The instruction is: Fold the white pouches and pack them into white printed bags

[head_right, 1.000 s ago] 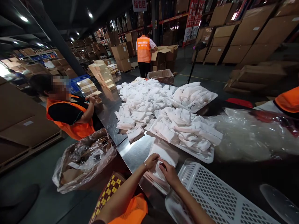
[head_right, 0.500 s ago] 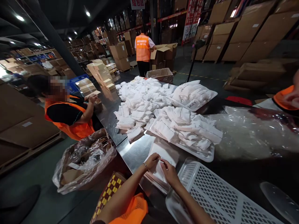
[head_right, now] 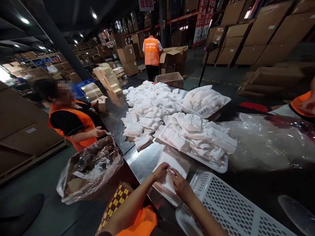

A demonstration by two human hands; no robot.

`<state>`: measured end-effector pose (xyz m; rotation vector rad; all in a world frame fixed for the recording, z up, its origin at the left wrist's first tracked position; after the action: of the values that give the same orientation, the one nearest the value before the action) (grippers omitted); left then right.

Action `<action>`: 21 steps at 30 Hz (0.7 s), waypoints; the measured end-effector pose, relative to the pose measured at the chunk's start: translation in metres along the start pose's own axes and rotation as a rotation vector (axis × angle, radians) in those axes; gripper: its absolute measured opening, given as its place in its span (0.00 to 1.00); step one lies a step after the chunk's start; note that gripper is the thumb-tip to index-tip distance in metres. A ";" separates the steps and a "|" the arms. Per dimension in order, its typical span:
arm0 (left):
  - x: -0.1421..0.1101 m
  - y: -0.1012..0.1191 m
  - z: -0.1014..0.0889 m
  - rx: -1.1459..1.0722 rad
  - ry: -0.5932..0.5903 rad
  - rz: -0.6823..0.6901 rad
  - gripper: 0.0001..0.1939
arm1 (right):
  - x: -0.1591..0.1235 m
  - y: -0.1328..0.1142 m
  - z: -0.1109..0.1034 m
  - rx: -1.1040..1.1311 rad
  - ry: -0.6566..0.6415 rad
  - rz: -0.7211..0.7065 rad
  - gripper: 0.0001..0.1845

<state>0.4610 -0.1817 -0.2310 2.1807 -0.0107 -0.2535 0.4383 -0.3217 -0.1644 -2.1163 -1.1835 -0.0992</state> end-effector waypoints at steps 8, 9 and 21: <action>0.005 0.012 -0.003 0.064 -0.025 0.006 0.05 | 0.001 0.007 0.024 -0.274 -0.168 -0.417 0.18; 0.003 0.015 -0.005 0.065 -0.001 0.013 0.05 | 0.003 0.018 0.029 -0.193 -0.188 -0.317 0.16; -0.092 -0.013 -0.012 0.280 0.451 0.005 0.16 | -0.005 0.065 0.013 -0.234 0.147 0.352 0.30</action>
<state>0.3720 -0.1554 -0.2185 2.4700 0.2130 0.2626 0.4825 -0.3399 -0.2112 -2.4431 -0.7299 -0.2369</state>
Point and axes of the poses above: each hand's wrist, its own x-axis towards the middle knuckle, its own z-axis out of the palm, y = z × x, the point moved 5 cm from there along x, towards the middle knuckle, and after that the axes turned 6 degrees about -z, right-handed, at the moved point
